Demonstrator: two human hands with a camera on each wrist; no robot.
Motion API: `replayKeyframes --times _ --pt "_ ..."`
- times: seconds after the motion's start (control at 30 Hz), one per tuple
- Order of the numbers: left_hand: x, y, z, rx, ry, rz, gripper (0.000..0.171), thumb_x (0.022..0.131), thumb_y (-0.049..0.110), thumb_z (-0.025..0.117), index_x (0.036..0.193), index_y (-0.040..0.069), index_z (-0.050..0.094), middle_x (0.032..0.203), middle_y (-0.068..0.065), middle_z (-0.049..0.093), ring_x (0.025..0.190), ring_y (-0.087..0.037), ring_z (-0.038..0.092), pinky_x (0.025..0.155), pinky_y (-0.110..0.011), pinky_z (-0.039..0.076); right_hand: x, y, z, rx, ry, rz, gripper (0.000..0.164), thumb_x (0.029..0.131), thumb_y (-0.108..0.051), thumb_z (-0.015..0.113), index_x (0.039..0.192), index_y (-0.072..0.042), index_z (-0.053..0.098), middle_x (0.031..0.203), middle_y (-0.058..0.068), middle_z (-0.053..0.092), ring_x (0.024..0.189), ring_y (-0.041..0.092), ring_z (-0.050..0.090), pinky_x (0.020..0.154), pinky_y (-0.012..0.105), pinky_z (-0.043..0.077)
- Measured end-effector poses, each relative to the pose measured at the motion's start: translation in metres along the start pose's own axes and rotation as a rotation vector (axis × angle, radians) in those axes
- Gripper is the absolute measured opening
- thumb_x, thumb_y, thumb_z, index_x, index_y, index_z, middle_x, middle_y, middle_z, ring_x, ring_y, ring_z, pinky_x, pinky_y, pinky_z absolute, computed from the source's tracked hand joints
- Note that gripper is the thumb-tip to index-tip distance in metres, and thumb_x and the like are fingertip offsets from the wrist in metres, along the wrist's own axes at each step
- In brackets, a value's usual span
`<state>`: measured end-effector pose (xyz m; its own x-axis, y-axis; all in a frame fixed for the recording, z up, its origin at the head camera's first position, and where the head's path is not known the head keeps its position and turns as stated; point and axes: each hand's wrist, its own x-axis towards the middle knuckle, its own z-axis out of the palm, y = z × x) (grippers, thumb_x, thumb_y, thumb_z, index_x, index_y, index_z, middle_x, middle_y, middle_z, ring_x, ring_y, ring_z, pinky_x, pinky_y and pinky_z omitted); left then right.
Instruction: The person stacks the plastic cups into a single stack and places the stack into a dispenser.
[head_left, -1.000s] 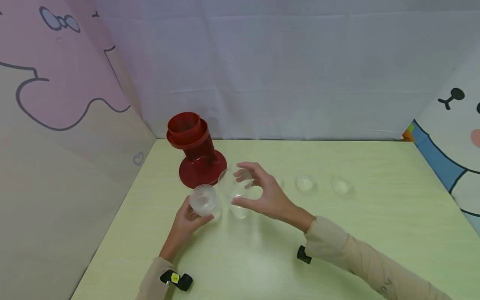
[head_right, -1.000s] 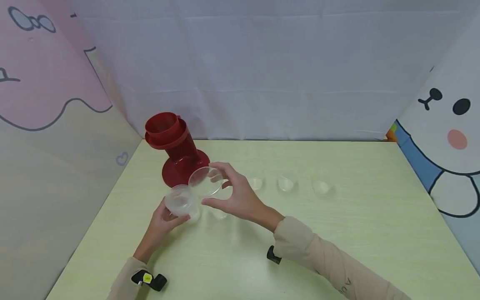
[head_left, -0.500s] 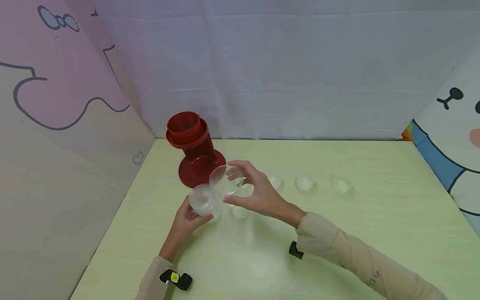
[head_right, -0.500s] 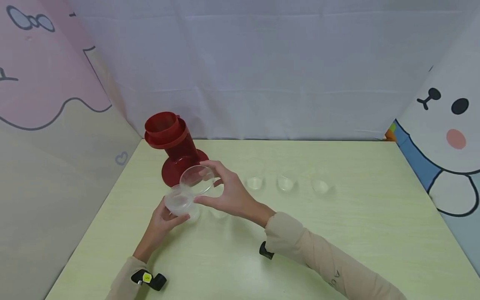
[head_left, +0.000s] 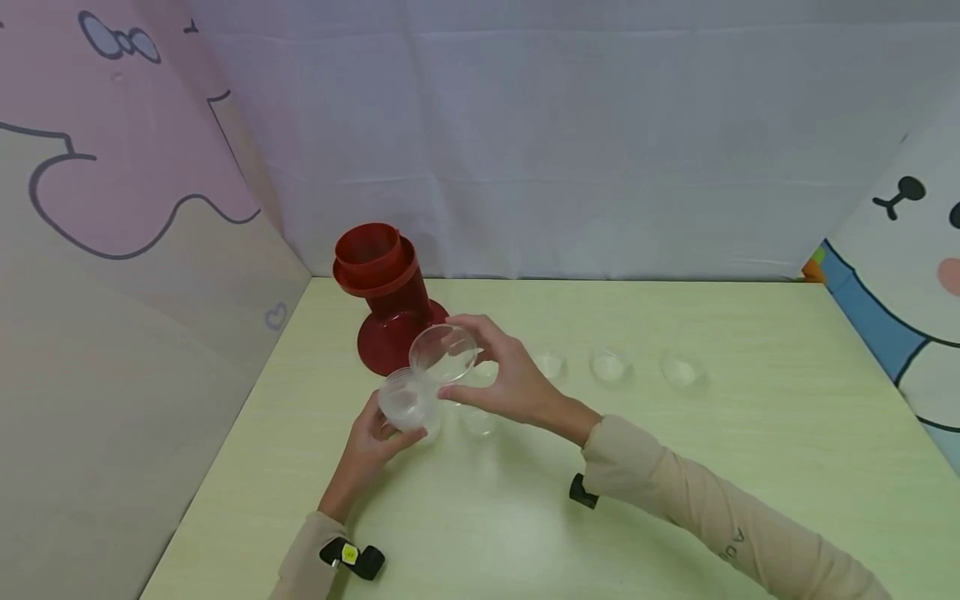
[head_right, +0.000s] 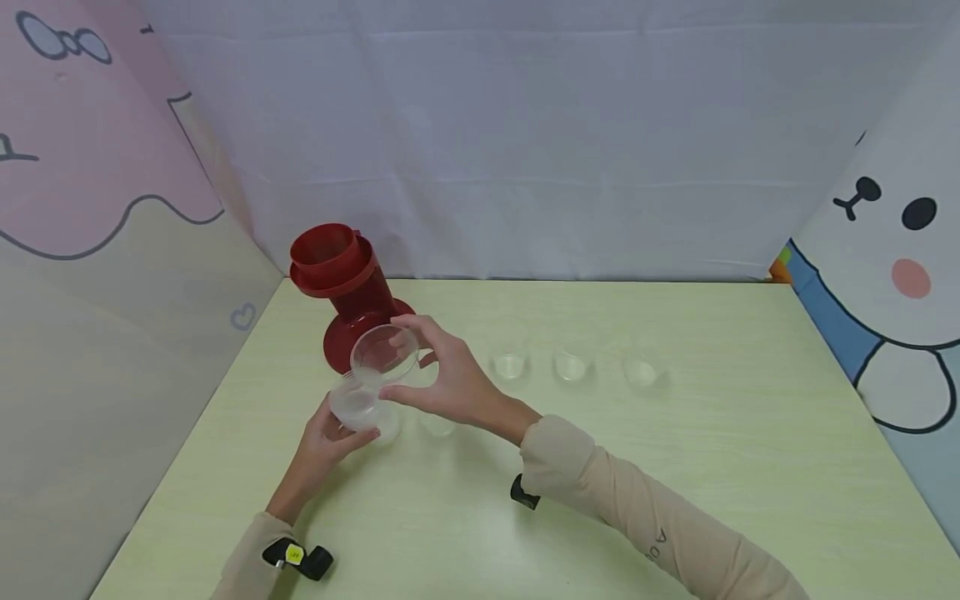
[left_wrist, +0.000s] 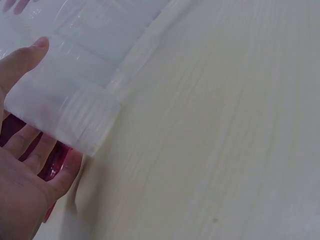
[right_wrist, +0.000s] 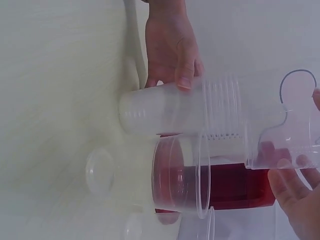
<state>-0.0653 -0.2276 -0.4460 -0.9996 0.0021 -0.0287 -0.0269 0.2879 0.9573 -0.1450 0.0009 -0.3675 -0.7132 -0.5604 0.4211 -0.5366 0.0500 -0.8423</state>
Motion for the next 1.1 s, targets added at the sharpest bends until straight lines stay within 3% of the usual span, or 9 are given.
replayKeyframes --times 0.17,0.4,0.53,0.73,0.9,1.1 --pt "0.0 -0.001 0.0 -0.009 0.001 0.005 0.077 0.082 0.017 0.075 0.144 0.013 0.03 0.142 -0.01 0.04 0.13 -0.031 0.041 0.1 -0.045 0.04 0.003 -0.003 0.0 -0.001 0.0 0.006 0.072 0.074 -0.021 0.082 0.134 -0.025 0.043 0.115 -0.005 0.061 0.107 0.015 0.057 0.082 0.034 0.051" --pt "0.001 -0.001 0.0 -0.011 0.004 0.005 0.076 0.082 0.016 0.075 0.143 0.013 0.031 0.142 -0.011 0.041 0.13 -0.032 0.041 0.101 -0.046 0.039 0.006 -0.006 0.004 0.001 -0.002 -0.007 0.072 0.074 -0.02 0.082 0.135 -0.024 0.043 0.116 -0.005 0.061 0.108 0.012 0.057 0.082 0.034 0.051" --pt "0.001 -0.001 0.0 -0.011 0.004 -0.001 0.076 0.082 0.017 0.075 0.143 0.013 0.031 0.142 -0.011 0.04 0.13 -0.032 0.041 0.101 -0.047 0.039 0.009 -0.017 0.005 0.008 -0.005 -0.004 0.071 0.074 -0.014 0.081 0.134 -0.017 0.043 0.117 0.003 0.061 0.108 0.017 0.057 0.082 0.036 0.051" --pt "0.001 -0.003 -0.001 -0.023 -0.002 0.012 0.076 0.082 0.016 0.075 0.143 0.013 0.031 0.142 -0.011 0.04 0.129 -0.033 0.041 0.101 -0.048 0.039 0.011 -0.044 0.004 0.049 -0.02 -0.015 0.067 0.074 -0.003 0.078 0.132 -0.002 0.043 0.117 0.018 0.06 0.108 0.032 0.056 0.084 0.047 0.05" --pt "0.001 -0.004 0.0 -0.019 0.001 0.001 0.076 0.082 0.017 0.075 0.144 0.014 0.03 0.143 -0.009 0.039 0.13 -0.031 0.041 0.101 -0.045 0.04 0.013 -0.048 0.007 0.054 -0.028 -0.013 0.067 0.074 -0.002 0.078 0.131 0.001 0.043 0.117 0.019 0.06 0.108 0.032 0.056 0.085 0.043 0.051" --pt "0.001 -0.002 0.0 -0.016 0.0 -0.017 0.076 0.082 0.017 0.075 0.143 0.013 0.03 0.143 -0.01 0.039 0.129 -0.032 0.041 0.099 -0.043 0.041 0.017 -0.044 0.011 0.09 -0.035 -0.037 0.067 0.074 0.0 0.078 0.131 0.003 0.042 0.117 0.021 0.058 0.108 0.034 0.056 0.086 0.047 0.051"
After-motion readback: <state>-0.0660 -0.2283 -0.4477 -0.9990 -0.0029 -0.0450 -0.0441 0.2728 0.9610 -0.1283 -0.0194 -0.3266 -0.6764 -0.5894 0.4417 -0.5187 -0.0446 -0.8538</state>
